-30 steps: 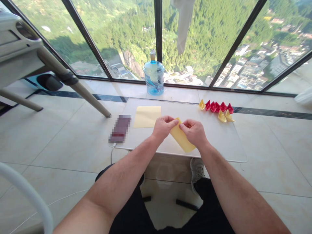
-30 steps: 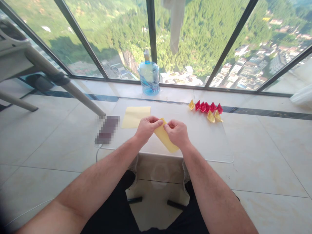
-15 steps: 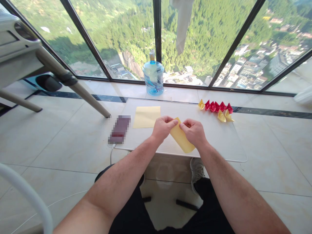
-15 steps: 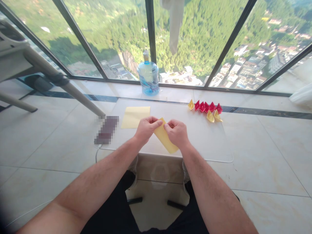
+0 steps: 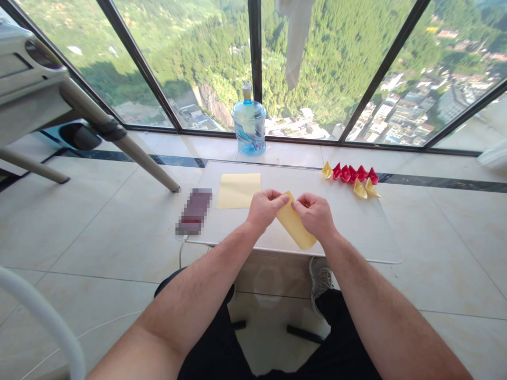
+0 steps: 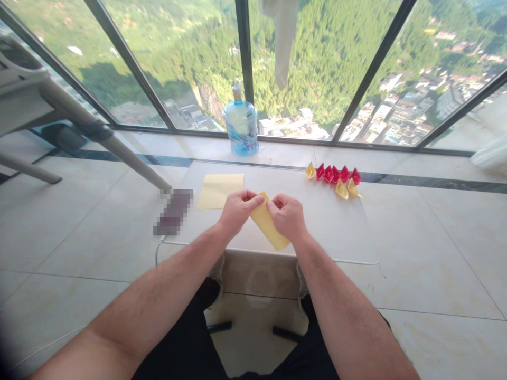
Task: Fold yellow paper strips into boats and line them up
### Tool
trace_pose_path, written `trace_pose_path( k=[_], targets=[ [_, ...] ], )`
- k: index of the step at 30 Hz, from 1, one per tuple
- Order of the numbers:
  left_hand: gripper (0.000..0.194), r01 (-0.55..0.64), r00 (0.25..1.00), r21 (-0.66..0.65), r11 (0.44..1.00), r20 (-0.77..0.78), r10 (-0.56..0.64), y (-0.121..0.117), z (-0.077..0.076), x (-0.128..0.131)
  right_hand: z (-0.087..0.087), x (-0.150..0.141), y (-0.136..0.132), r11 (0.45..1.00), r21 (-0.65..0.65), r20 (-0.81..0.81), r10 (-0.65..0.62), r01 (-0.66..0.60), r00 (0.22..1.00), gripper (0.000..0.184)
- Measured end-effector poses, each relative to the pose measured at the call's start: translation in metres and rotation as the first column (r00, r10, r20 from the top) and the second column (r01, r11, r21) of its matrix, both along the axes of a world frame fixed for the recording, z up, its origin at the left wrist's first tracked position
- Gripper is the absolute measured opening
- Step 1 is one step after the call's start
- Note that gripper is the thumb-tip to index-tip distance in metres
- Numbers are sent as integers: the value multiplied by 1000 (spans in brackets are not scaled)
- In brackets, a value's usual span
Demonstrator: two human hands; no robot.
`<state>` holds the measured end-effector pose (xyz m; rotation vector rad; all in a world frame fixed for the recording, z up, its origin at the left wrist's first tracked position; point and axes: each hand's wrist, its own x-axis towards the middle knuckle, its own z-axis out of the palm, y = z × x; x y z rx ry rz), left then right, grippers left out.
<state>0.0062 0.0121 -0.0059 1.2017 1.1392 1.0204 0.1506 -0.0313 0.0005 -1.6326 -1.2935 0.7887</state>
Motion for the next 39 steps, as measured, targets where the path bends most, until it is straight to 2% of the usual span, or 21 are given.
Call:
trace_pose_path(
  k=[39],
  targets=[
    [31, -6, 1000, 20, 1000, -8, 7, 1, 2, 0, 1, -2, 0, 1000, 1, -10, -13, 13, 1000, 23]
  ],
)
